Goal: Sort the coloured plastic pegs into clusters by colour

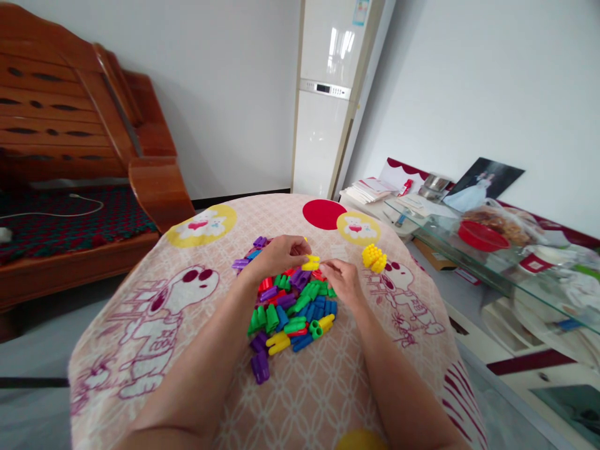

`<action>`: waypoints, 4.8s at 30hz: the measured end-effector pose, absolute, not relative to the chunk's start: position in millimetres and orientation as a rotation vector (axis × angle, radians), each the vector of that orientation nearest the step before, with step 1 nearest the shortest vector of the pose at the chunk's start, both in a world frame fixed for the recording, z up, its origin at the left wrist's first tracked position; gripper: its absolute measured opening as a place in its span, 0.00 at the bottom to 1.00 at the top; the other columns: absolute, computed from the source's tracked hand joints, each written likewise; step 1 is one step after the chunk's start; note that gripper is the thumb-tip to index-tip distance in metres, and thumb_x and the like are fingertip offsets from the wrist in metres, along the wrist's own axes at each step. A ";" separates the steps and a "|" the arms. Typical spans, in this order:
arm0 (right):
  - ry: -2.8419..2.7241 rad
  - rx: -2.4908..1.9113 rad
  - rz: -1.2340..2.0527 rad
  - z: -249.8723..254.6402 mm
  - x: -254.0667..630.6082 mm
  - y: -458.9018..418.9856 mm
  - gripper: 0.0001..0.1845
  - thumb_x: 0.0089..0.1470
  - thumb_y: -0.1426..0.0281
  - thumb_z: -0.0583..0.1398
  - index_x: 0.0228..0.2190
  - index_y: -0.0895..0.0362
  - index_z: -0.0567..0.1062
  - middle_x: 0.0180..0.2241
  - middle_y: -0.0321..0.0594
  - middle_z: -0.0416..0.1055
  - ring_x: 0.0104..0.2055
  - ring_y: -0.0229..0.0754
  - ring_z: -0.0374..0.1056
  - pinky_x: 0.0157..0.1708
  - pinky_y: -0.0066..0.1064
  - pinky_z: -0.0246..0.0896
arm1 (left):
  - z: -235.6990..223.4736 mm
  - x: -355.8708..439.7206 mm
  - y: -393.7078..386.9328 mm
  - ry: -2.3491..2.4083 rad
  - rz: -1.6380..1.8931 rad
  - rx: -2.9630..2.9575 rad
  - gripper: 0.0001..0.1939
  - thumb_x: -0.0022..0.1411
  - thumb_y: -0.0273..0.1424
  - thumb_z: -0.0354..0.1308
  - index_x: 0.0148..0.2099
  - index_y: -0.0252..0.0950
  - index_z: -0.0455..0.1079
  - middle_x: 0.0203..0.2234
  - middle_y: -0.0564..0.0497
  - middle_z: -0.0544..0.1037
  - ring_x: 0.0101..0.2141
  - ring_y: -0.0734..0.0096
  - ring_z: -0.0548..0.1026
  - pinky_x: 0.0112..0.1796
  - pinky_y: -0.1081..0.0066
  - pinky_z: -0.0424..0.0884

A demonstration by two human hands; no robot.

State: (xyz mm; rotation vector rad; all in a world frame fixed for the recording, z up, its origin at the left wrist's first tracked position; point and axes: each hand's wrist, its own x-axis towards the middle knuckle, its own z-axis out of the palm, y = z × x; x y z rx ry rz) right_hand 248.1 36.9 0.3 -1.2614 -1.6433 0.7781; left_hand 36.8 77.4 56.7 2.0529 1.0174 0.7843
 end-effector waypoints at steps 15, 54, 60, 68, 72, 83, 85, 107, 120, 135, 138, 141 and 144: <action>-1.352 -1.596 0.426 -13.2 291.0 62.9 0.15 0.50 0.60 0.60 0.32 0.58 0.79 0.29 0.43 0.78 0.30 0.45 0.72 0.29 0.32 0.64 | 36.3 55.5 85.7 1.089 0.859 1.969 0.14 0.54 0.28 0.57 0.44 0.32 0.73 0.33 0.47 0.82 0.30 0.69 0.80 0.33 0.71 0.76; -1.756 -1.797 -0.059 -28.4 277.8 63.0 0.13 0.60 0.68 0.55 0.38 0.57 0.79 0.30 0.44 0.78 0.33 0.42 0.71 0.32 0.28 0.53 | -9.8 57.4 122.6 1.560 0.267 2.812 0.21 0.69 0.39 0.48 0.61 0.44 0.68 0.64 0.45 0.65 0.55 0.51 0.72 0.54 0.52 0.65; -1.744 -1.779 -0.014 -28.3 273.8 61.5 0.14 0.59 0.68 0.55 0.39 0.56 0.80 0.32 0.44 0.79 0.33 0.42 0.72 0.34 0.29 0.56 | -15.0 58.2 121.0 1.734 0.363 2.756 0.21 0.69 0.38 0.48 0.54 0.32 0.72 0.57 0.36 0.71 0.52 0.51 0.74 0.53 0.54 0.67; -1.494 -1.477 0.458 -27.1 276.2 63.1 0.17 0.54 0.60 0.56 0.36 0.57 0.79 0.27 0.40 0.77 0.27 0.42 0.70 0.27 0.30 0.62 | 19.9 58.1 106.8 1.188 0.620 2.439 0.19 0.64 0.31 0.53 0.54 0.35 0.76 0.49 0.45 0.80 0.47 0.63 0.78 0.50 0.68 0.71; -1.291 -1.296 0.905 -22.9 275.8 61.4 0.23 0.51 0.53 0.59 0.41 0.58 0.76 0.26 0.39 0.77 0.19 0.40 0.67 0.15 0.28 0.54 | 31.8 68.2 94.5 0.840 0.645 2.239 0.20 0.62 0.35 0.56 0.55 0.36 0.76 0.43 0.48 0.83 0.40 0.65 0.80 0.42 0.70 0.74; -1.060 -1.111 1.265 -9.4 274.9 52.1 0.23 0.40 0.52 0.68 0.29 0.57 0.72 0.20 0.37 0.74 0.17 0.37 0.67 0.12 0.24 0.55 | 33.6 77.1 82.9 0.594 0.585 1.878 0.22 0.59 0.38 0.61 0.54 0.35 0.76 0.45 0.45 0.82 0.44 0.62 0.79 0.46 0.65 0.75; -1.054 -1.114 1.247 -7.7 278.0 52.0 0.22 0.40 0.53 0.68 0.29 0.58 0.73 0.21 0.37 0.74 0.18 0.37 0.68 0.14 0.24 0.57 | 33.6 77.2 83.5 0.596 0.582 1.927 0.21 0.60 0.37 0.60 0.53 0.35 0.76 0.49 0.44 0.80 0.47 0.62 0.78 0.47 0.65 0.74; -1.614 -2.008 -0.137 6.7 329.2 50.0 0.15 0.55 0.64 0.60 0.39 0.57 0.82 0.35 0.48 0.80 0.38 0.47 0.72 0.37 0.33 0.61 | 50.8 -9.8 108.2 1.640 0.770 2.147 0.20 0.57 0.35 0.59 0.50 0.34 0.78 0.40 0.44 0.83 0.41 0.59 0.80 0.45 0.67 0.74; -2.352 -1.463 0.477 12.0 245.0 23.2 0.13 0.53 0.68 0.63 0.41 0.51 0.81 0.33 0.36 0.79 0.34 0.40 0.72 0.34 0.27 0.59 | 42.5 -32.0 112.7 1.656 0.615 2.173 0.23 0.53 0.38 0.62 0.51 0.39 0.78 0.42 0.48 0.83 0.42 0.60 0.79 0.44 0.70 0.73; -2.194 -1.611 0.260 -2.5 229.0 26.7 0.11 0.60 0.63 0.59 0.39 0.52 0.80 0.33 0.38 0.79 0.34 0.41 0.72 0.33 0.28 0.56 | 47.6 -3.6 107.4 1.568 0.578 2.205 0.23 0.54 0.34 0.60 0.52 0.36 0.77 0.39 0.48 0.83 0.41 0.61 0.79 0.41 0.72 0.73; -1.996 -1.573 0.314 -9.6 236.2 34.1 0.10 0.58 0.63 0.59 0.34 0.54 0.79 0.27 0.36 0.76 0.29 0.39 0.69 0.31 0.27 0.56 | 48.8 -1.9 106.3 1.566 0.597 2.189 0.22 0.54 0.33 0.59 0.51 0.35 0.77 0.38 0.48 0.83 0.39 0.63 0.80 0.40 0.72 0.73; -1.804 -1.498 0.364 -13.6 245.1 40.5 0.12 0.56 0.62 0.60 0.31 0.56 0.78 0.24 0.37 0.75 0.28 0.39 0.69 0.30 0.28 0.57 | 48.2 4.7 106.4 1.541 0.590 2.204 0.21 0.54 0.31 0.59 0.51 0.34 0.77 0.40 0.48 0.83 0.39 0.64 0.80 0.41 0.73 0.73; -1.649 -1.430 0.353 -15.8 255.7 45.1 0.14 0.54 0.58 0.59 0.29 0.57 0.76 0.25 0.39 0.75 0.29 0.42 0.70 0.31 0.30 0.61 | 45.6 15.8 106.4 1.498 0.572 2.267 0.20 0.56 0.30 0.57 0.51 0.34 0.77 0.41 0.47 0.83 0.40 0.64 0.79 0.42 0.73 0.73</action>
